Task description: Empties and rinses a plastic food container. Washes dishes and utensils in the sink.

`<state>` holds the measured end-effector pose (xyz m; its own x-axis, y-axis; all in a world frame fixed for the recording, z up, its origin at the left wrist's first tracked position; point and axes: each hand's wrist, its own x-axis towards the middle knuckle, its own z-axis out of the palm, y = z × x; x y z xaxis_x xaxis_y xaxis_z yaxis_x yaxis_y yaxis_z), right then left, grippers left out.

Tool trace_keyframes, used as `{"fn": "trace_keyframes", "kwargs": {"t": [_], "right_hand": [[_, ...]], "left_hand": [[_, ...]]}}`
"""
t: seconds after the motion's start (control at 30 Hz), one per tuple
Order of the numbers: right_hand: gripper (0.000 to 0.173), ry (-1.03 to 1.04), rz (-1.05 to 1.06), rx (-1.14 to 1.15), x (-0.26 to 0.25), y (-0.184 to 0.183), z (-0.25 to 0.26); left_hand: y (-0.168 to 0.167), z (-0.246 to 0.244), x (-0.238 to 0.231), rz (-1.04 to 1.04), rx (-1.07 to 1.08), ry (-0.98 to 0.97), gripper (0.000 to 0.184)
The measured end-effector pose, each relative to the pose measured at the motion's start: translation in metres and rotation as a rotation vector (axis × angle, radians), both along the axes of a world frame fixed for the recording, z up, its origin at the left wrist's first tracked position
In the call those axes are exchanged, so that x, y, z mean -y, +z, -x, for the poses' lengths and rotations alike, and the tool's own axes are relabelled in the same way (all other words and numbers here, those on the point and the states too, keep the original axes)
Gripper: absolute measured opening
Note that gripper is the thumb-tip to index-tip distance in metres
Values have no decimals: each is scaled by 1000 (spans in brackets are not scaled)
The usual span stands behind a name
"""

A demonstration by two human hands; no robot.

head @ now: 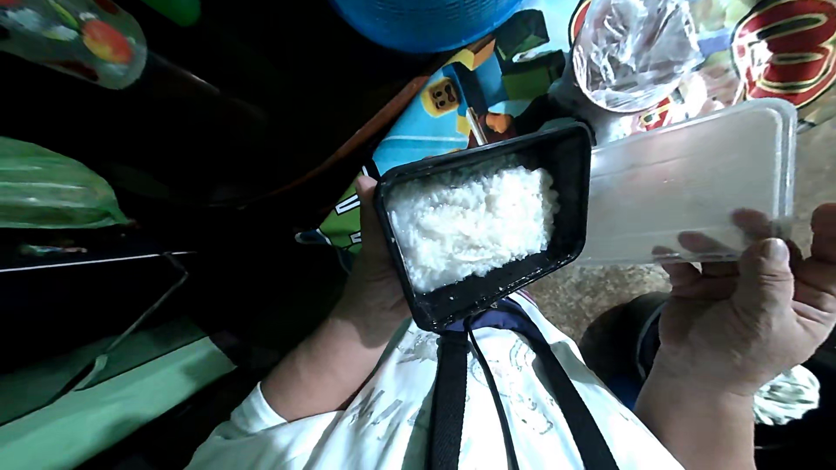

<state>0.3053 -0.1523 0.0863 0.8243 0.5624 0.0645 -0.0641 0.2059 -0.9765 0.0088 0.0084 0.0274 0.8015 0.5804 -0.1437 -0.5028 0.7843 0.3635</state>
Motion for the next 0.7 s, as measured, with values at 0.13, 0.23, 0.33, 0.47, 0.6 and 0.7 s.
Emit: {"fn": "trace_keyframes", "kwargs": {"t": [0.13, 0.23, 0.33, 0.47, 0.6, 0.7], "right_hand": [[39, -1, -1, -4, 0, 1, 1], [39, 16, -22, 1, -2, 4, 5], [41, 48, -20, 29, -6, 8, 11], [44, 119, -42, 132, -12, 13, 19], [46, 217, -22, 446, -21, 19, 31], [48, 229, 34, 740, -29, 15, 40]], "left_hand": [[-33, -1, -2, -60, 195, 13, 73], [70, -35, -1, -19, -139, 129, 52], [88, -48, -1, -93, -199, 173, 51], [70, -48, 0, -77, -242, 156, 60], [62, -52, -2, -37, -183, 108, 68], [62, -57, -4, 0, -216, 99, 73]]}}
